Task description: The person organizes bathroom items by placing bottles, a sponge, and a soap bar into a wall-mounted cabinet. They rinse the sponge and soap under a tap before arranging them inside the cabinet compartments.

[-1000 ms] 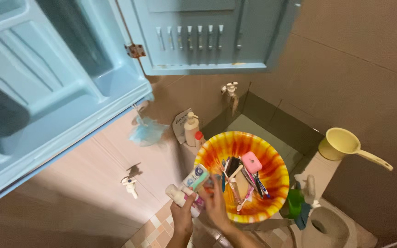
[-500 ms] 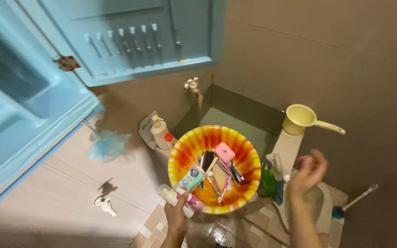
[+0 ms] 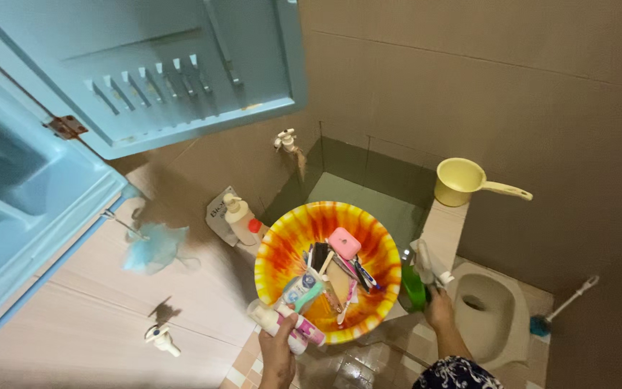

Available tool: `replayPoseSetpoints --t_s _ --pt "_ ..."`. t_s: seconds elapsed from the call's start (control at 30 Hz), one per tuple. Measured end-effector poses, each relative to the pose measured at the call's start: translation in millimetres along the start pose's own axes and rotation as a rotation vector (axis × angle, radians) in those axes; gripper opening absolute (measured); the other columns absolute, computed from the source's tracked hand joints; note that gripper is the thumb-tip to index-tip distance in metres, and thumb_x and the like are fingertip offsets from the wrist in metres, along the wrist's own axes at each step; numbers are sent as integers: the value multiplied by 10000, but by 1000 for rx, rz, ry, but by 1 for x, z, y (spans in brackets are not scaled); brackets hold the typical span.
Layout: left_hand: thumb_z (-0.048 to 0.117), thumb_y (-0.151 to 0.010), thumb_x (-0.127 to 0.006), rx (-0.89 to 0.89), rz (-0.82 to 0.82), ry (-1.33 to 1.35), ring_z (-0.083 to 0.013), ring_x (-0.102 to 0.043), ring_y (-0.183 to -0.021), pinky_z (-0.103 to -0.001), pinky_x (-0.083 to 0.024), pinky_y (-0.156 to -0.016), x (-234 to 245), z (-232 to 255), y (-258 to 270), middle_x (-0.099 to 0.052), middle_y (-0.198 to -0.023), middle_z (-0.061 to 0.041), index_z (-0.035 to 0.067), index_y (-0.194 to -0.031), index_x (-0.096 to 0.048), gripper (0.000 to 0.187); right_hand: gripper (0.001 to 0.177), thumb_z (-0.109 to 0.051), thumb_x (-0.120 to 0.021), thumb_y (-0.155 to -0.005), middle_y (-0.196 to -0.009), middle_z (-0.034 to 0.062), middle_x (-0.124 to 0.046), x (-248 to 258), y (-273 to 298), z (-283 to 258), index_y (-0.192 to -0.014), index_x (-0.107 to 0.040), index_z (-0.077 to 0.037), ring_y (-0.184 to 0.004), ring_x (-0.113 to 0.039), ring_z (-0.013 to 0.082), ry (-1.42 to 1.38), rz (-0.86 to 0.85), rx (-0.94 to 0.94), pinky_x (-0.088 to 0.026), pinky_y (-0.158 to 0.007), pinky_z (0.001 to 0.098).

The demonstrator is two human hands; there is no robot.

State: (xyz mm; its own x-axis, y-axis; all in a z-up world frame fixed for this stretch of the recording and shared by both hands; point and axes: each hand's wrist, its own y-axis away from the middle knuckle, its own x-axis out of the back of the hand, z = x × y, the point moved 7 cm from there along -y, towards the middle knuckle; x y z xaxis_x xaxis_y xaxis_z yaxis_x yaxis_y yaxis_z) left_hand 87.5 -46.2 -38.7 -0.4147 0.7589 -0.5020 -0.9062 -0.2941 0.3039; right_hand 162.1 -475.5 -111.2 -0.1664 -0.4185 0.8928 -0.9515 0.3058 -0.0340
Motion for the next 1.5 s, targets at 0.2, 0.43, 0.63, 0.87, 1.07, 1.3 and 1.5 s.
replayPoseSetpoints --t_s 0.2,0.43,0.63,0.87,1.07,1.3,1.5 --pt "56 -830 -736 1 5 33 -195 -706 -905 -340 -571 -798 -11 13 11 -741 -1053 -103 -17 -1188 -689 369 330 -145 -662 -924 -1133 202 -744 7 2 27 -1233 -694 -35 -1048 -725 367 -265 -12 -306 -547 -923 442" --pt "69 -817 -772 -99 43 -86 -179 -717 -859 -333 -577 -772 -9 33 6 -754 -1021 -101 -28 -1162 -709 364 215 -197 -527 -940 -1035 167 -630 123 -7 49 -1063 -603 -38 -958 -635 317 -1179 182 -297 -519 -761 439" --pt "50 -813 -775 -114 65 -102 -180 -719 -844 -330 -576 -765 -22 38 10 -758 -1005 -98 -35 -1139 -717 341 219 -174 -499 -834 -1109 171 -559 199 30 -109 -1028 -523 -75 -1020 -611 344 -1195 173 295 -520 -806 450" --pt "22 -773 -812 -295 7 -210 -183 -732 -798 -332 -604 -723 -8 45 15 -757 -951 -113 -38 -1091 -729 334 289 -185 -702 -853 -1259 148 -647 148 120 -404 -1121 -712 -78 -1172 -588 350 -400 147 1131 -472 -947 451" --pt "10 -751 -792 -434 141 -254 -141 -727 -795 -298 -607 -740 3 106 47 -778 -961 -74 19 -1116 -693 378 178 -191 -606 -968 -1002 144 -679 94 104 -449 -1040 -697 -56 -958 -661 338 -382 8 1133 -537 -838 413" --pt "-105 -734 -787 -1121 112 -628 -207 -686 -915 -318 -561 -778 -22 209 115 -622 -1067 -114 7 -1038 -667 346 438 -330 -492 -1090 -646 124 -570 9 62 -454 -863 -671 0 -649 -609 307 -830 -246 641 -480 -608 383" --pt "22 -755 -803 -411 31 -243 -149 -699 -752 -319 -616 -687 37 189 80 -710 -904 -56 0 -1141 -627 425 487 -523 -484 -1047 -656 70 -601 -32 60 -461 -839 -596 -97 -568 -581 210 -1114 -976 -24 -460 -535 341"
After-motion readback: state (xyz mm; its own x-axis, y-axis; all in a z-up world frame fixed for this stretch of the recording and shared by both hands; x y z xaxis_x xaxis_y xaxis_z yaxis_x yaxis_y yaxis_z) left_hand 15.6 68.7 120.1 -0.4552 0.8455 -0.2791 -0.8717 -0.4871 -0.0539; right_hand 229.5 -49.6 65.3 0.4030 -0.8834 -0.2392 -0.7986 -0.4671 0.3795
